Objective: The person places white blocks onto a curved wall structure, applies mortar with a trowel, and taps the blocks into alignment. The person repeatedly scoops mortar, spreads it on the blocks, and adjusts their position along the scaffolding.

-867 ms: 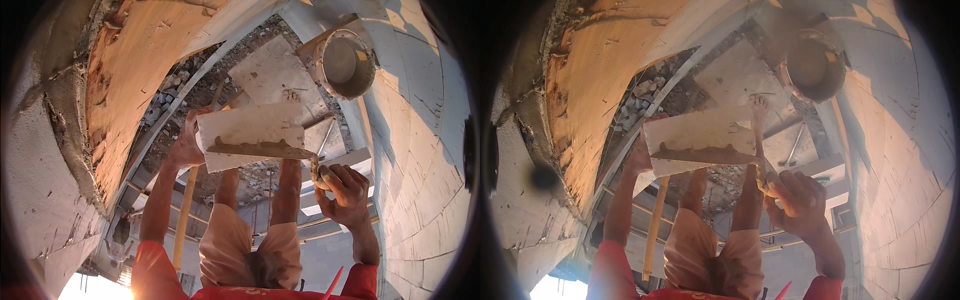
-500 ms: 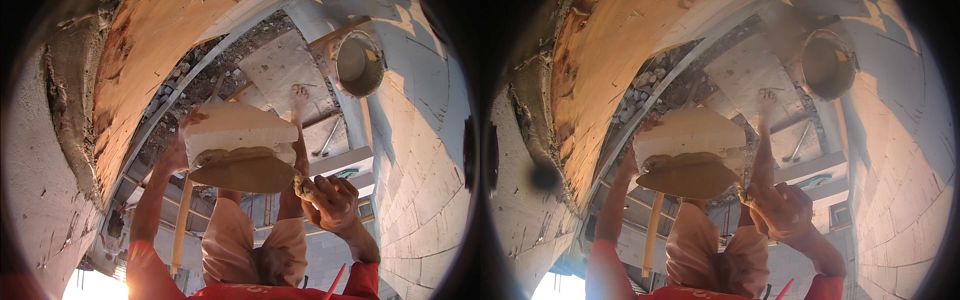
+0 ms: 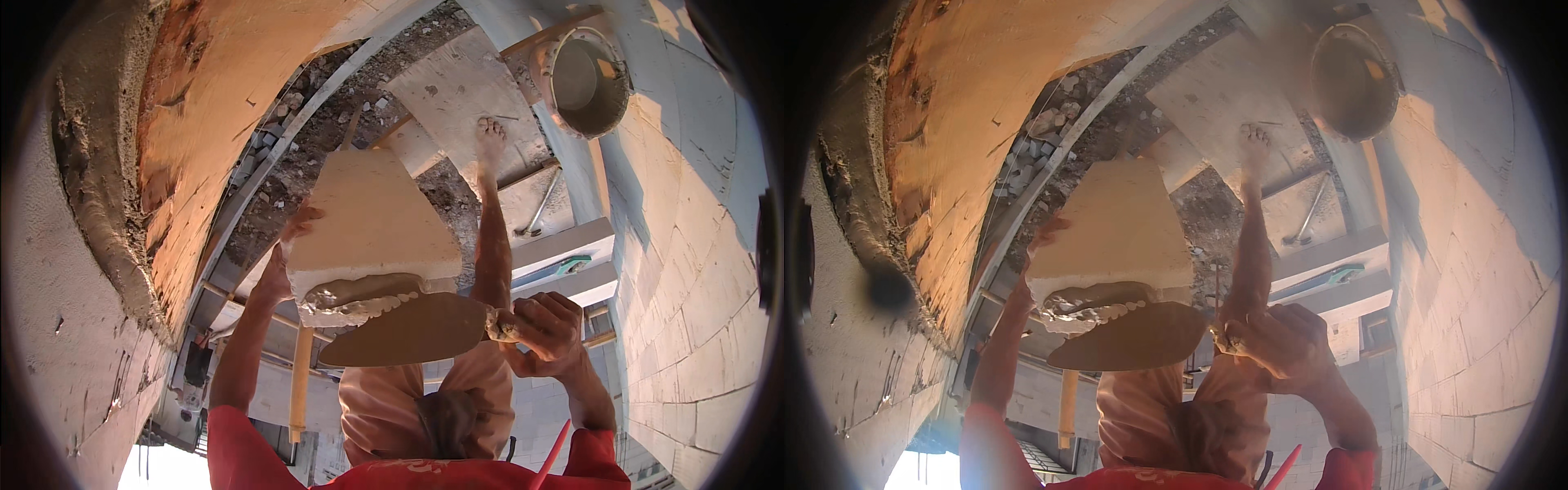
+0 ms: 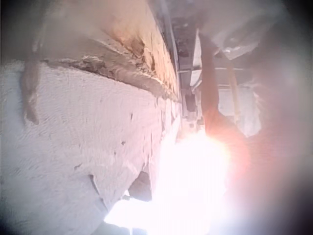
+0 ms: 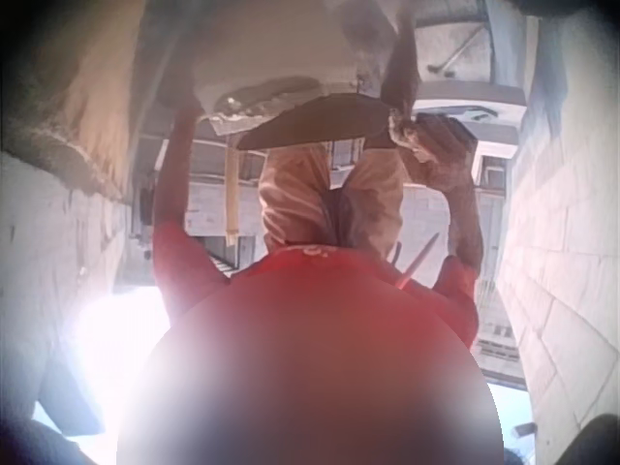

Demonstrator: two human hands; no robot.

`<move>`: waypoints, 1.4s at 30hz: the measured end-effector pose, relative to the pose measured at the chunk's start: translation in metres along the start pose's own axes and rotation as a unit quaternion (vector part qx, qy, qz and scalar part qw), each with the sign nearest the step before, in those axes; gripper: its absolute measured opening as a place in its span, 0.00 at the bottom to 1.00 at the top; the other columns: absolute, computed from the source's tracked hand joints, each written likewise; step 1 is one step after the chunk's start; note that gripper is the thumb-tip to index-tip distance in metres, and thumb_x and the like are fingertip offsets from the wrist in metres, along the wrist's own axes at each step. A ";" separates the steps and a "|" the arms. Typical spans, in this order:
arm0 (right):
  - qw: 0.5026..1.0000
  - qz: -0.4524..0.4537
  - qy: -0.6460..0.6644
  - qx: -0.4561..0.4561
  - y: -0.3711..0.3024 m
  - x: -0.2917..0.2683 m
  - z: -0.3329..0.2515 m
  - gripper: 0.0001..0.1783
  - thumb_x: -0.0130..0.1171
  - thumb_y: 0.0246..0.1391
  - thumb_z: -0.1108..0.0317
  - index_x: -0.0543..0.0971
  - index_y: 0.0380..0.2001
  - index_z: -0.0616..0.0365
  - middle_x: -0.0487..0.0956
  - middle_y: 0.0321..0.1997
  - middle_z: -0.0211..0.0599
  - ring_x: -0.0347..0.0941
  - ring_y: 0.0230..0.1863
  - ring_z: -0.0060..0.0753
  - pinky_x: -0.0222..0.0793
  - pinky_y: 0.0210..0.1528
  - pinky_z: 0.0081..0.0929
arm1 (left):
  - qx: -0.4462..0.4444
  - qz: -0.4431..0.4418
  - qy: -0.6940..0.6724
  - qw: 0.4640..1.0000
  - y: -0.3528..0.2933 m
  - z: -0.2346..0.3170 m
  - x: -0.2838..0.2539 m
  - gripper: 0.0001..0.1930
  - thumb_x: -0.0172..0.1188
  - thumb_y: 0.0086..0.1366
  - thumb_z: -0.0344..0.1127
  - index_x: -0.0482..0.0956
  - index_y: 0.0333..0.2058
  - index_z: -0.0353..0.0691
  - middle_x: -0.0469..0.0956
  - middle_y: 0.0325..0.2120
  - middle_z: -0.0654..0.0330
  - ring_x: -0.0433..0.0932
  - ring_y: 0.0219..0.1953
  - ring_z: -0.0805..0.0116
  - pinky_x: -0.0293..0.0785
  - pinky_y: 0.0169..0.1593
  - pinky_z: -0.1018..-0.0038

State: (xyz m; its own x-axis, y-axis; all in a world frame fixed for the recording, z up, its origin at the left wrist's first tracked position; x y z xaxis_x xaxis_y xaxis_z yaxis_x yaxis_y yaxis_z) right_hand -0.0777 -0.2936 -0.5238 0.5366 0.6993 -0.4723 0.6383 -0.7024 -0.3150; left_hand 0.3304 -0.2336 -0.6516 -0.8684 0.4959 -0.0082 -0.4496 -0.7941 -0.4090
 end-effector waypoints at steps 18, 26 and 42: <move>0.913 0.106 -0.064 0.389 -0.016 -0.085 0.354 0.20 0.64 0.49 0.63 0.82 0.47 0.59 0.83 0.33 0.37 0.78 0.31 0.28 0.73 0.38 0.30 | -0.052 0.033 0.034 0.998 -0.005 0.009 0.041 0.55 0.81 0.47 0.43 0.55 0.70 0.50 0.61 0.67 0.52 0.53 0.73 0.48 0.41 0.78 0.49; 0.916 0.174 -0.306 0.190 0.068 -0.088 0.238 0.31 0.65 0.56 0.66 0.71 0.63 0.53 0.70 0.64 0.50 0.68 0.62 0.59 0.71 0.61 0.50 | -0.064 0.094 0.061 0.992 -0.001 0.016 0.084 0.55 0.80 0.48 0.43 0.54 0.71 0.49 0.59 0.68 0.51 0.52 0.73 0.47 0.42 0.77 0.48; 0.706 -0.170 -0.672 -0.143 0.073 0.155 -0.059 0.37 0.48 0.65 0.54 0.55 0.73 0.51 0.59 0.75 0.43 0.54 0.74 0.55 0.42 0.76 0.58 | -0.128 0.290 0.216 0.923 0.012 -0.014 0.211 0.55 0.78 0.50 0.44 0.52 0.72 0.46 0.54 0.70 0.49 0.49 0.74 0.43 0.43 0.77 0.48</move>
State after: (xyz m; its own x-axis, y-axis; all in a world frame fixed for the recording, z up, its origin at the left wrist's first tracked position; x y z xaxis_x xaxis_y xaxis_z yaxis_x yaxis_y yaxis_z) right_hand 0.0842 -0.2291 -0.5717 -0.5615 -0.0711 -0.8244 0.7921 -0.3344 -0.5107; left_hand 0.1442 -0.1335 -0.6712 -0.7576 0.1519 -0.6348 0.1769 -0.8883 -0.4237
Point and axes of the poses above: each hand's wrist, its own y-axis towards the middle knuckle, its own x-axis out of the palm, z = x × y, the point moved 4 cm from there along y, towards the middle knuckle
